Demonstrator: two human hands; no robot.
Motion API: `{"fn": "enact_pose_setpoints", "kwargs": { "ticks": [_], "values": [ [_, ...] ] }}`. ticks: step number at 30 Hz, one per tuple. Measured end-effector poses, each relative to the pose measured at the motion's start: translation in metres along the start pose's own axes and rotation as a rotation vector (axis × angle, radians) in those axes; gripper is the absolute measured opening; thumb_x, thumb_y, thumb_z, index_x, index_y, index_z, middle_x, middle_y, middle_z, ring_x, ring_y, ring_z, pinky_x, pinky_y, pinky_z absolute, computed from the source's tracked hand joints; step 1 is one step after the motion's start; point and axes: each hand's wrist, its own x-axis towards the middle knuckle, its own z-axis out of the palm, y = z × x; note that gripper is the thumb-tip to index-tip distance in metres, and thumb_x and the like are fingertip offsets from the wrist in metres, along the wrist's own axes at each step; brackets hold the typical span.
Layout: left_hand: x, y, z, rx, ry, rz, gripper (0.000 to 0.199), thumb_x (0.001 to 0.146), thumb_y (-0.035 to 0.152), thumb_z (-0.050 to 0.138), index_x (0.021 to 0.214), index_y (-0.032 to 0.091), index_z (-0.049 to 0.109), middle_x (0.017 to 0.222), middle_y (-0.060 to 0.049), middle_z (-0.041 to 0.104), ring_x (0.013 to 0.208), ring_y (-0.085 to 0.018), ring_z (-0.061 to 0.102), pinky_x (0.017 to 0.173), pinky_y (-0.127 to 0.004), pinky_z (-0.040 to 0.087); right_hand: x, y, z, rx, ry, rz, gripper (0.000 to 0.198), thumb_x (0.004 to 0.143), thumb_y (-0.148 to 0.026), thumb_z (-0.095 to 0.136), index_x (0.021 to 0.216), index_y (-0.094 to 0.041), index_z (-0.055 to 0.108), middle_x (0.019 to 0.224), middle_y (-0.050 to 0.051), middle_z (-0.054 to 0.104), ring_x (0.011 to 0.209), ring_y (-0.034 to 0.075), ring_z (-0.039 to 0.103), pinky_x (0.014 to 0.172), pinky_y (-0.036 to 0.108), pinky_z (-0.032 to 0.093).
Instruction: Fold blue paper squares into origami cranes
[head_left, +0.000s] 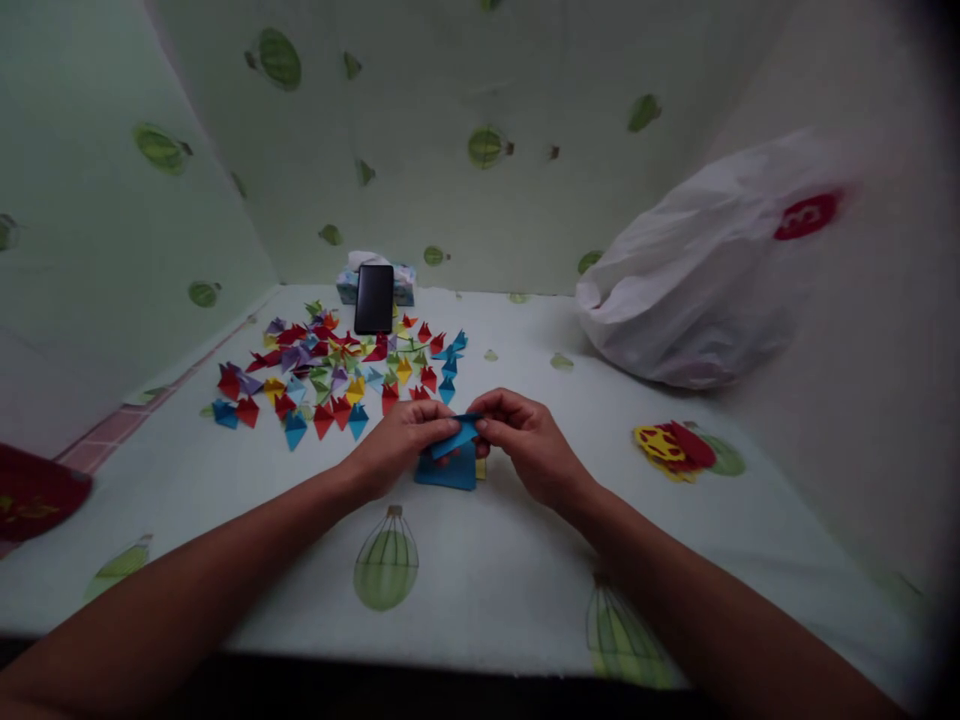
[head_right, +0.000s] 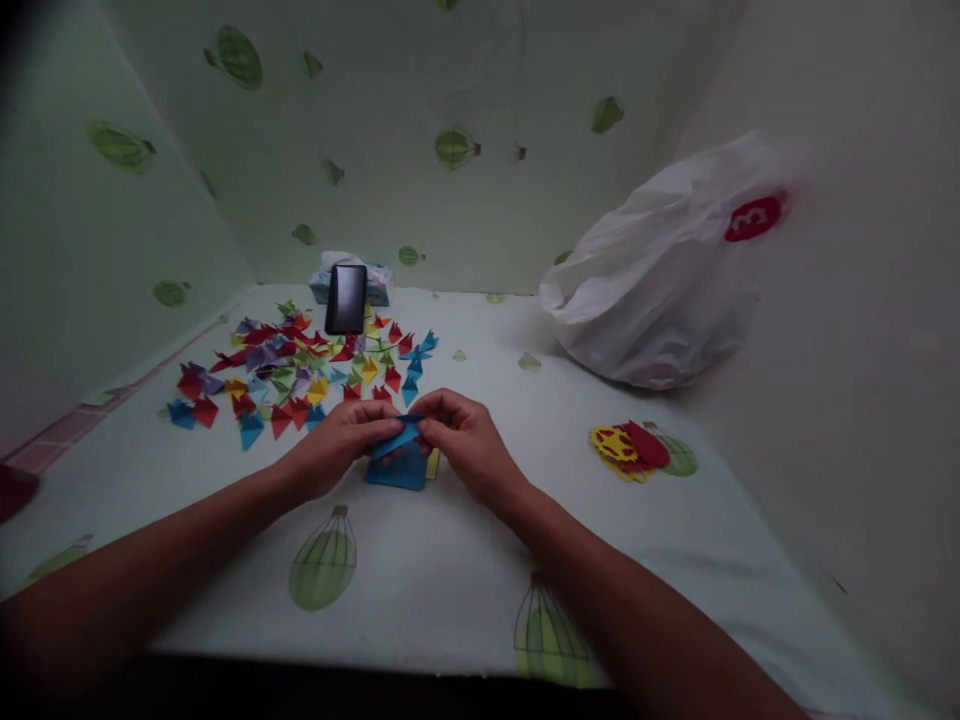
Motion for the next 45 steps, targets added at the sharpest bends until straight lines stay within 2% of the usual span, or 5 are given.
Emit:
{"fn": "enact_pose_setpoints", "kwargs": {
  "ticks": [9, 18, 23, 28, 45],
  "values": [
    [-0.003, 0.001, 0.003, -0.104, -0.013, -0.018, 0.023, 0.074, 0.036, 0.074, 0.078, 0.014, 0.068, 0.06, 0.0, 0.061, 0.055, -0.01, 0.052, 0.057, -0.024, 0.037, -0.001, -0.006, -0.006, -0.137, -0.023, -0.08, 0.007, 0.074, -0.018, 0.068, 0.079, -0.019, 0.073, 0.064, -0.002, 0.064, 0.058, 0.011, 0.056, 0.059, 0.027, 0.044],
    [-0.003, 0.0, 0.002, -0.12, -0.027, -0.002, 0.025, 0.074, 0.036, 0.075, 0.086, 0.015, 0.07, 0.07, -0.001, 0.065, 0.063, -0.012, 0.058, 0.064, -0.026, 0.043, -0.004, -0.016, -0.008, -0.541, -0.069, -0.344, 0.014, 0.08, -0.014, 0.06, 0.08, -0.019, 0.073, 0.074, 0.002, 0.067, 0.067, 0.015, 0.058, 0.064, 0.029, 0.045],
    [-0.001, 0.002, 0.0, 0.029, 0.045, 0.178, 0.019, 0.071, 0.027, 0.078, 0.084, 0.016, 0.07, 0.079, -0.001, 0.066, 0.071, -0.011, 0.056, 0.067, -0.024, 0.042, -0.001, -0.01, -0.007, -0.349, -0.038, -0.167, 0.009, 0.079, -0.018, 0.063, 0.084, -0.02, 0.071, 0.066, -0.001, 0.062, 0.06, 0.012, 0.055, 0.059, 0.027, 0.043],
    [0.0, -0.001, 0.0, -0.064, 0.084, 0.165, 0.018, 0.071, 0.026, 0.077, 0.082, 0.017, 0.066, 0.074, 0.001, 0.063, 0.065, -0.01, 0.054, 0.064, -0.024, 0.041, 0.002, -0.003, -0.007, -0.074, -0.021, -0.069, 0.012, 0.076, -0.023, 0.073, 0.086, -0.02, 0.068, 0.07, -0.002, 0.063, 0.063, 0.013, 0.058, 0.061, 0.028, 0.047],
    [-0.006, 0.001, 0.003, 0.03, 0.175, 0.321, 0.014, 0.073, 0.026, 0.076, 0.083, 0.018, 0.075, 0.08, -0.002, 0.071, 0.072, -0.013, 0.061, 0.069, -0.026, 0.048, -0.004, -0.008, 0.005, -0.023, 0.098, -0.073, 0.009, 0.072, -0.02, 0.072, 0.079, -0.02, 0.067, 0.069, -0.003, 0.06, 0.062, 0.011, 0.055, 0.061, 0.028, 0.048]
  ]
}}
